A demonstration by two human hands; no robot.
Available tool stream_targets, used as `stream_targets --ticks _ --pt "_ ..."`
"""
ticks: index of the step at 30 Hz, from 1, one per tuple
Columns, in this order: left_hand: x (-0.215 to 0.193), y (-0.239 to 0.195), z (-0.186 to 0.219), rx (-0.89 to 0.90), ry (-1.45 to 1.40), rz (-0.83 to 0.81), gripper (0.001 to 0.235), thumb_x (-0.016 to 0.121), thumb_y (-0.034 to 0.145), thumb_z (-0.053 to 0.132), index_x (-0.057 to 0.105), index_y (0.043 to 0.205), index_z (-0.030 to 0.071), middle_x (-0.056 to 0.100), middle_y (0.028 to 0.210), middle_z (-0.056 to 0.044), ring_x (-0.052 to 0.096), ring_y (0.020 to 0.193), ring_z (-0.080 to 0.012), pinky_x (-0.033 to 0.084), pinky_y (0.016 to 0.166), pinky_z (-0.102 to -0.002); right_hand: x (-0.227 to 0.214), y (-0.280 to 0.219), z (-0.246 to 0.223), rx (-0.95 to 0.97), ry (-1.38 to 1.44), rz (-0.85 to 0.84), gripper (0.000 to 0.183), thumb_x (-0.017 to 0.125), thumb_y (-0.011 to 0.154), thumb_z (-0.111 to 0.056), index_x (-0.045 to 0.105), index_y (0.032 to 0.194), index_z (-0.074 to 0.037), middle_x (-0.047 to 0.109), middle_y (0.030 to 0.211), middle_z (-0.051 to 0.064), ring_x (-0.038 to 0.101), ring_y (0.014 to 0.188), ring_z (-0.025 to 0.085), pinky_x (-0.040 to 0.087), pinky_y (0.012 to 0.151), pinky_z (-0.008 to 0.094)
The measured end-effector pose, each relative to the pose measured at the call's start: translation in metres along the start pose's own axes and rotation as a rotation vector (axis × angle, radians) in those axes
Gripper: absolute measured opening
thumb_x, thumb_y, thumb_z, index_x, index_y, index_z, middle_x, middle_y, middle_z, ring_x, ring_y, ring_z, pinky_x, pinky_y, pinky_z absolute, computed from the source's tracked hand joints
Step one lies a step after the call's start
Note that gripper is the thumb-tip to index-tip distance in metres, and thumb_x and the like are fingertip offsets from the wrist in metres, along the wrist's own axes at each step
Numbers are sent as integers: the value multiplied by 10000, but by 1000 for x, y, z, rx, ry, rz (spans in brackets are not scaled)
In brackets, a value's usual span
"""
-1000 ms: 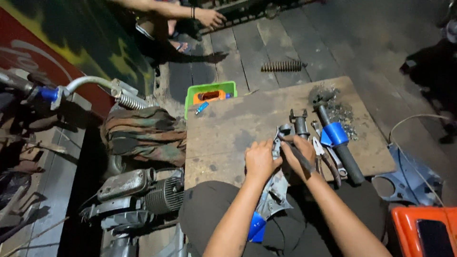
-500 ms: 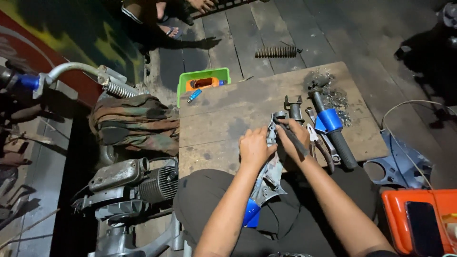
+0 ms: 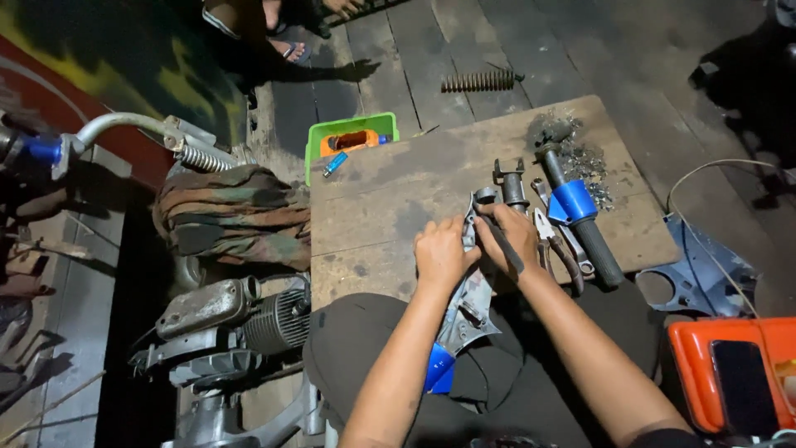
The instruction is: Cleaning and scraping residue from a motorcycle engine casing using a small hand tool.
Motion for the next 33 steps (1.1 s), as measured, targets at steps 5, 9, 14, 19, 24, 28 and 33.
stream_targets --ticks 5,9,14,19,24,28,33 --pt "-3 1 0 2 -14 -14 677 830 561 586 741 1108 196 746 911 -8 679 831 -256 548 678 -434 -3 2 -2 139 68 -24 148 762 942 -164 770 1079 -108 777 955 123 724 918 374 554 857 473" --pt "1 -5 0 2 -34 -1 655 837 551 563 740 1090 204 735 884 -2 671 824 -254 549 672 -433 3 -4 6 118 1 -23 171 791 936 -248 770 1090 -178 777 968 59 733 938 317 559 879 433" --pt "-4 0 -1 5 -46 25 694 846 550 557 751 1126 183 741 903 -12 670 820 -257 548 668 -436 -7 6 -7 226 78 -78 160 754 946 -217 779 1092 -156 781 963 111 735 938 352 568 866 460" --pt "1 -2 -2 -9 -54 -10 694 824 583 589 741 1139 183 742 924 -7 668 846 -257 546 689 -438 -2 6 0 228 57 -86 159 765 937 -215 787 1089 -172 778 942 107 736 927 356 576 847 451" --pt "-4 3 -1 -4 -89 -50 715 845 583 563 741 1158 151 750 951 -26 673 851 -275 544 698 -448 -7 9 0 346 162 -99 146 764 925 -270 780 1060 -216 773 946 109 722 982 352 565 878 463" --pt "6 -4 -2 -4 -44 -29 692 848 555 565 731 1122 185 735 933 -5 666 857 -257 538 695 -442 -4 3 -4 354 82 -136 202 749 946 -242 766 1120 -138 752 936 191 709 976 427 556 870 533" --pt "-6 4 1 -9 -74 -49 699 846 591 561 726 1158 170 736 956 -18 664 877 -270 545 711 -442 -5 3 8 372 154 -110 155 778 934 -255 782 1071 -183 763 896 129 727 947 368 565 839 459"
Point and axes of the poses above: each hand's wrist, its own y-axis towards the middle knuckle, its own x-axis out of the palm, z = x × y, the point moved 4 cm from there along y, towards the middle knuckle
